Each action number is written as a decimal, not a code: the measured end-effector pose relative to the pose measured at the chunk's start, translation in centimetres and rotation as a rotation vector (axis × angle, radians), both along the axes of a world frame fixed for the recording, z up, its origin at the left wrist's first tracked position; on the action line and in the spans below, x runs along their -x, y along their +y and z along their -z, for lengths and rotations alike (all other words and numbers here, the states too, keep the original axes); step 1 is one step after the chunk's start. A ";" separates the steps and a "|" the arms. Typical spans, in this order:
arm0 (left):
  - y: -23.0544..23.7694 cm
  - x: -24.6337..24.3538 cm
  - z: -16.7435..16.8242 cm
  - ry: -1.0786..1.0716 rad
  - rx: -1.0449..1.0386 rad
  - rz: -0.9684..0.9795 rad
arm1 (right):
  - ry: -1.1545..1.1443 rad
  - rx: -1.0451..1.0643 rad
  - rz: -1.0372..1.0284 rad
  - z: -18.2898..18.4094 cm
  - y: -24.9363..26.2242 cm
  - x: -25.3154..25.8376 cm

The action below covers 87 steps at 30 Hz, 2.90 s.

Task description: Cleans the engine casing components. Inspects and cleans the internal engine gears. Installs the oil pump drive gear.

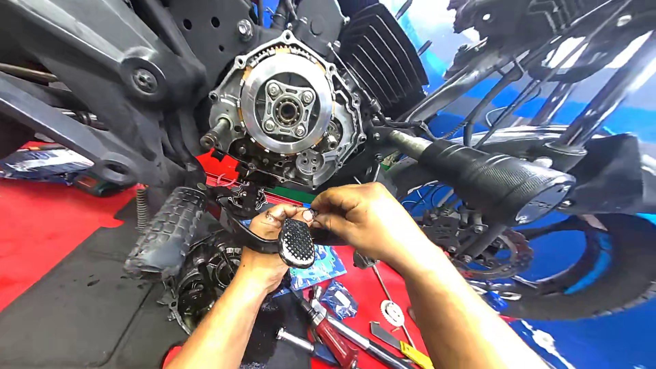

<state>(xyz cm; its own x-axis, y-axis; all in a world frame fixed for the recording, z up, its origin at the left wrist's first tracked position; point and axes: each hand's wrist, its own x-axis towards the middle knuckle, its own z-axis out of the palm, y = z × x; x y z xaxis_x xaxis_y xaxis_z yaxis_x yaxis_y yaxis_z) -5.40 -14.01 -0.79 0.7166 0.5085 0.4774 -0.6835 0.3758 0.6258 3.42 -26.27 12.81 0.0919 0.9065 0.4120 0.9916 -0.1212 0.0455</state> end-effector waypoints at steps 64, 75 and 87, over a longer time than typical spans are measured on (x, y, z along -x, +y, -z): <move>3.1 1.5 1.4 0.209 -0.105 -0.222 | 0.331 -0.924 0.536 4.1 8.2 -2.1; 3.4 1.7 1.2 0.247 -0.093 -0.225 | 0.420 -0.973 0.505 4.2 8.0 -1.6; 3.9 0.9 2.5 0.098 -0.357 -0.416 | 0.450 -0.067 0.222 4.0 3.6 1.8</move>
<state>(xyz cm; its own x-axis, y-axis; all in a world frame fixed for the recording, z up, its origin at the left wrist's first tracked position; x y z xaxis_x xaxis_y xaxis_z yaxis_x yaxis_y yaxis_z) -6.28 -10.16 -3.29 0.5399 0.5764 0.6134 -0.6613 -0.1603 0.7328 1.61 -22.70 8.85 0.4615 0.8178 0.3439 0.8610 -0.3194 -0.3959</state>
